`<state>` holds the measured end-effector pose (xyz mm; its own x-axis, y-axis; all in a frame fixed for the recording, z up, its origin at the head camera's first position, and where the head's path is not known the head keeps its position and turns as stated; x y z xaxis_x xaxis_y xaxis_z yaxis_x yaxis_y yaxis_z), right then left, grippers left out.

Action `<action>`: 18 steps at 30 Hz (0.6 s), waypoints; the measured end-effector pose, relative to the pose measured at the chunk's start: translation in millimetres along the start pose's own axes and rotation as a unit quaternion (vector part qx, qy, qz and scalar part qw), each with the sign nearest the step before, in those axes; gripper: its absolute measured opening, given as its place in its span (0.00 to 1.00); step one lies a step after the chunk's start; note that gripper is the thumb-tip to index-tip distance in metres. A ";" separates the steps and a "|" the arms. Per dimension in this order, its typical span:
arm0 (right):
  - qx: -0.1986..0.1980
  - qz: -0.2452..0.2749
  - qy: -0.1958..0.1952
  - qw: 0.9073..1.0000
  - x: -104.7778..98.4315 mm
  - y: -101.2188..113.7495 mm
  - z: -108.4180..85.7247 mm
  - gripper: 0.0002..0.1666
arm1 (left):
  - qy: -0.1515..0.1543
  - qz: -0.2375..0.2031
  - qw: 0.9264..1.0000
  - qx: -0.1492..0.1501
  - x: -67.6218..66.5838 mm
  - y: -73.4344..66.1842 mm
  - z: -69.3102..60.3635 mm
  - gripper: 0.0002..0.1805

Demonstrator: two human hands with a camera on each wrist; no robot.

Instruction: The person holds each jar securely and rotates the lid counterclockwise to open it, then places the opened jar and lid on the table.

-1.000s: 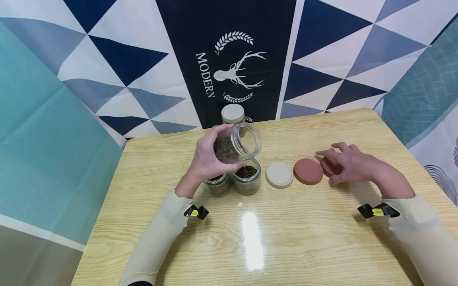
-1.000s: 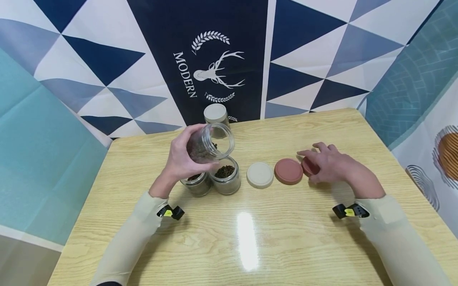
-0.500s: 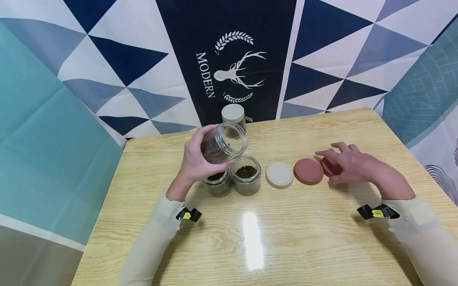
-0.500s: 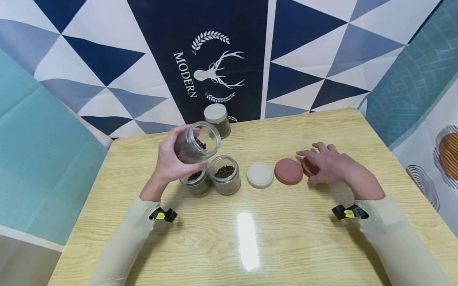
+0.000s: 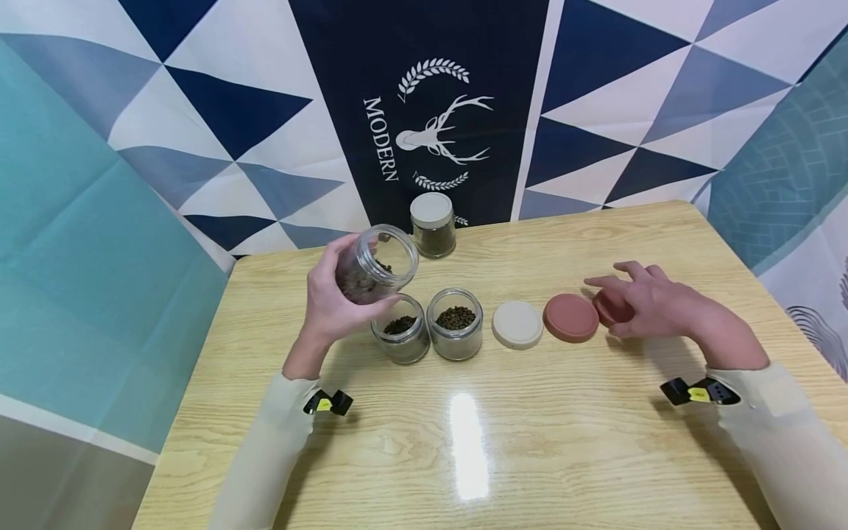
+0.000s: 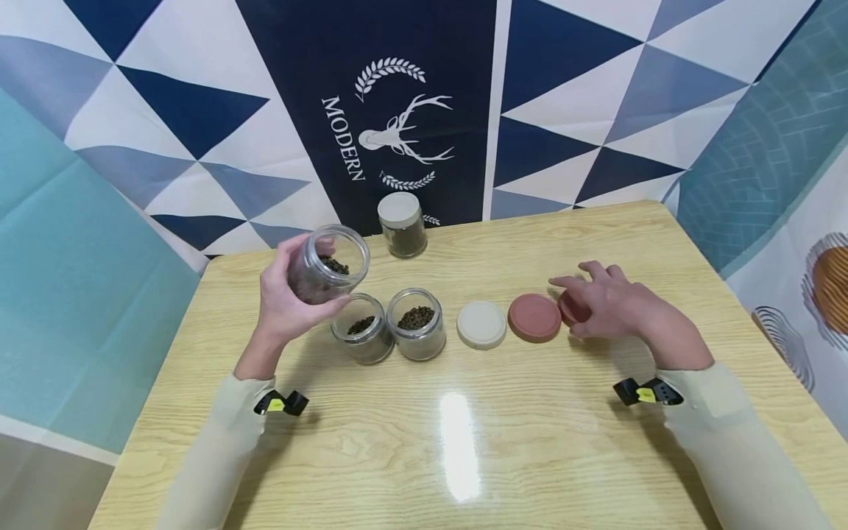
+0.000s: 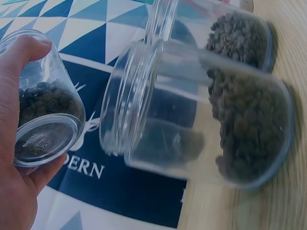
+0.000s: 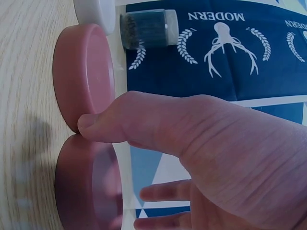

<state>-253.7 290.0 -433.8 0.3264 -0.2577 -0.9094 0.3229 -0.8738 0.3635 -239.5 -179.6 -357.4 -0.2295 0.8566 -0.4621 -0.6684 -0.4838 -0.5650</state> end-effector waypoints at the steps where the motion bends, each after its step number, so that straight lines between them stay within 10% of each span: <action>1: 0.001 0.000 0.001 1.000 0.4 0.0 0.1 0.56 | -0.004 0.001 1.000 -0.004 -3.1 1.5 -1.7 0.52; 11: 0.003 0.001 0.005 1.000 1.6 -1.0 -0.5 0.56 | -0.021 -0.006 0.998 -0.053 -25.8 16.2 -18.4 0.51; 18: -0.006 0.004 0.003 1.000 1.1 0.4 0.0 0.56 | -0.047 -0.086 0.993 -0.062 -31.1 25.4 -24.6 0.48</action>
<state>-253.2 289.4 -434.6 0.3341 -0.2629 -0.9051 0.3309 -0.8665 0.3739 -231.9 -222.9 -374.2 -0.1878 0.9387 -0.2890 -0.6131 -0.3419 -0.7122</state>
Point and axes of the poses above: each hand's wrist, its own z-axis towards the middle knuckle, its own x-axis out of the palm, y = z × x, the point moved 7 cm from there along z, towards the middle knuckle, and after that the axes turned 9 degrees about z, right-handed, at the moved point
